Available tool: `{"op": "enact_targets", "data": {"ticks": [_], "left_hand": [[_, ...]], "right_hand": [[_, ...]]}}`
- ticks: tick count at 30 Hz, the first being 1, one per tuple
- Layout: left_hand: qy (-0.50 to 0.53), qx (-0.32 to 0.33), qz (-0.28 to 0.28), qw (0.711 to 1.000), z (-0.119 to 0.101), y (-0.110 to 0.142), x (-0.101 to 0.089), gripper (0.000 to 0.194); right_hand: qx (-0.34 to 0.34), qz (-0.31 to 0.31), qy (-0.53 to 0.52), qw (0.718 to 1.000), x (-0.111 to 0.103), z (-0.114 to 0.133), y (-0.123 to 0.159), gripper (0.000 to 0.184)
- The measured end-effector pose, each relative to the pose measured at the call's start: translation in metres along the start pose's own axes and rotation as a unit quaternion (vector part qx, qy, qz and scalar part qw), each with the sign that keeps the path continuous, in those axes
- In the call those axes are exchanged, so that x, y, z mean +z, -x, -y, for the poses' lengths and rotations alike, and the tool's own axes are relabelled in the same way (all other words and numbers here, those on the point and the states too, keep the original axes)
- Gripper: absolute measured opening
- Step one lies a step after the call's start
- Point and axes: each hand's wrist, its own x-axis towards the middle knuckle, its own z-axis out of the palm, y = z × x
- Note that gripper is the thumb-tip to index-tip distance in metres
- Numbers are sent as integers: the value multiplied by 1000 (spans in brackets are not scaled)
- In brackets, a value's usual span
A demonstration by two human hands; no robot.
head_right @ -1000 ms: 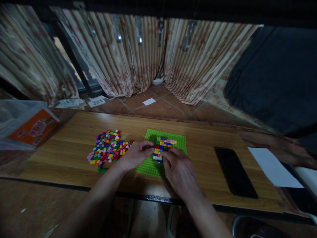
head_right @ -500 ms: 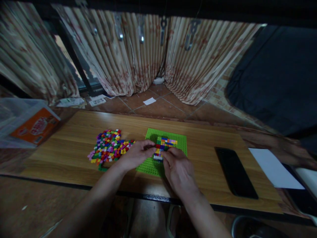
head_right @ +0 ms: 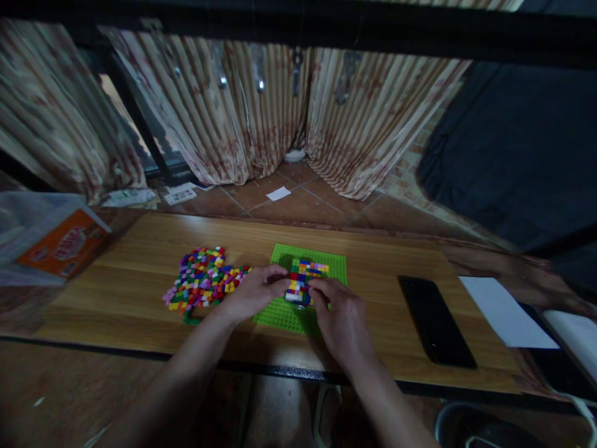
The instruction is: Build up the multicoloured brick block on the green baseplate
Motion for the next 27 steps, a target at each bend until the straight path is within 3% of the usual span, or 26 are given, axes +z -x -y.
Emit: {"op": "enact_targets", "data": {"ticks": [4, 18, 27], "left_hand": [[-17, 2, -5, 1000, 2, -1, 0, 22], [-26, 16, -5, 1000, 1, 0, -1, 22], [-14, 7, 1, 1000, 3, -2, 1, 20]], "right_hand": [[22, -13, -1, 1000, -3, -3, -2, 18], [-64, -10, 54, 996, 15, -2, -2, 19], [-4, -7, 11, 1000, 13, -3, -4, 19]]}}
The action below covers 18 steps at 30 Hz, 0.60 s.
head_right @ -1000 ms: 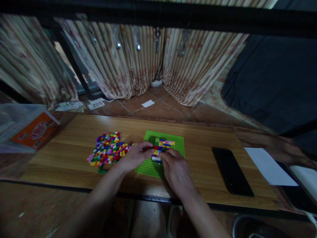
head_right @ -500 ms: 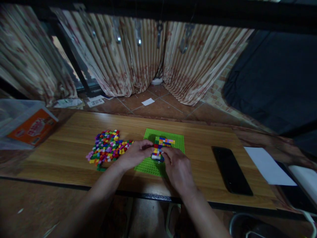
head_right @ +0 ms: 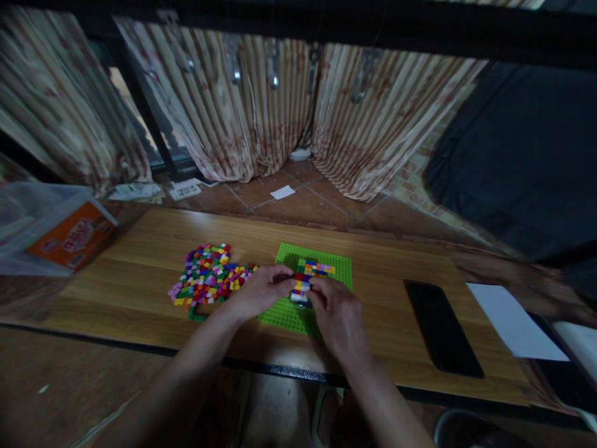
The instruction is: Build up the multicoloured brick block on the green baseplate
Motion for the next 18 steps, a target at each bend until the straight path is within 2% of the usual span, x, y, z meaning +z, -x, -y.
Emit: {"op": "enact_targets", "data": {"ticks": [6, 18], "left_hand": [[6, -1, 4, 1000, 1, 0, 1, 21], [-9, -6, -9, 1000, -1, 0, 1, 20]], "right_hand": [[58, -23, -37, 997, -6, -2, 0, 24], [142, -16, -114, 983, 4, 5, -3, 23]]}}
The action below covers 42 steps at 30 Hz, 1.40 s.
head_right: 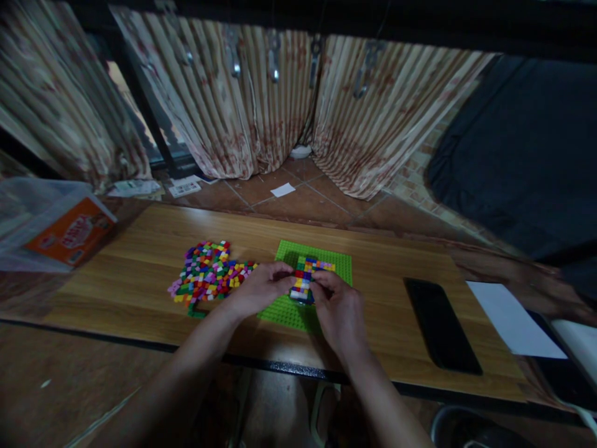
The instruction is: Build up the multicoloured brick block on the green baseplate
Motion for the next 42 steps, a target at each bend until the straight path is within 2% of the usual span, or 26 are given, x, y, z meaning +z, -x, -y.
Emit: {"op": "enact_targets", "data": {"ticks": [13, 29, 38, 42], "left_hand": [[10, 7, 7, 1000, 0, 0, 1, 20], [2, 10, -10, 1000, 3, -1, 6, 20], [18, -6, -23, 1000, -2, 0, 5, 15], [38, -1, -6, 999, 1, 1, 4, 16]], "right_hand": [[38, 2, -21, 999, 1, -4, -1, 23], [89, 1, -118, 989, 5, -1, -7, 22], [73, 22, -56, 996, 2, 4, -8, 23], [105, -8, -139, 985, 1, 0, -8, 28]]}}
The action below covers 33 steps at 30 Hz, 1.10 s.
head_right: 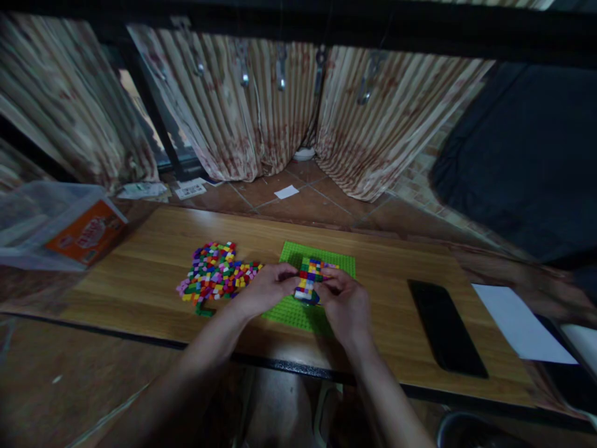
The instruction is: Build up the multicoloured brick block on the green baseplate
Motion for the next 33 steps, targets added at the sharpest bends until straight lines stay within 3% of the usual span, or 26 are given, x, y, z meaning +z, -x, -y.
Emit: {"op": "enact_targets", "data": {"ticks": [5, 8, 12, 15, 17, 20, 22, 27, 33], "left_hand": [[113, -12, -26, 993, 2, -4, -12, 18], [177, -10, -105, 979, -5, -6, -24, 21], [258, 13, -221, 941, -16, -5, -44, 25], [295, 43, -303, 905, -19, 1, -64, 27], [311, 57, -354, 880, -18, 6, -79, 25], [345, 58, -396, 849, -16, 15, -98, 24], [369, 51, -403, 836, -15, 20, -105, 24], [397, 47, -403, 823, -14, 25, -113, 23], [398, 31, -385, 832, -12, 29, -118, 22]], "right_hand": [[-37, -132, -87, 987, -8, 11, -2, 24], [-83, -198, -92, 972, -12, 16, -6, 21], [-143, -219, -78, 962, -9, 15, -3, 20], [-193, -163, -19, 967, 3, 15, 12, 15], [-227, -78, 46, 970, 15, 17, 25, 13], [-280, 67, 125, 949, 36, 20, 40, 16], [-296, 120, 158, 934, 51, 20, 46, 20], [-291, 154, 240, 913, 79, 14, 44, 23], [-255, 165, 283, 910, 94, 9, 37, 26]]}}
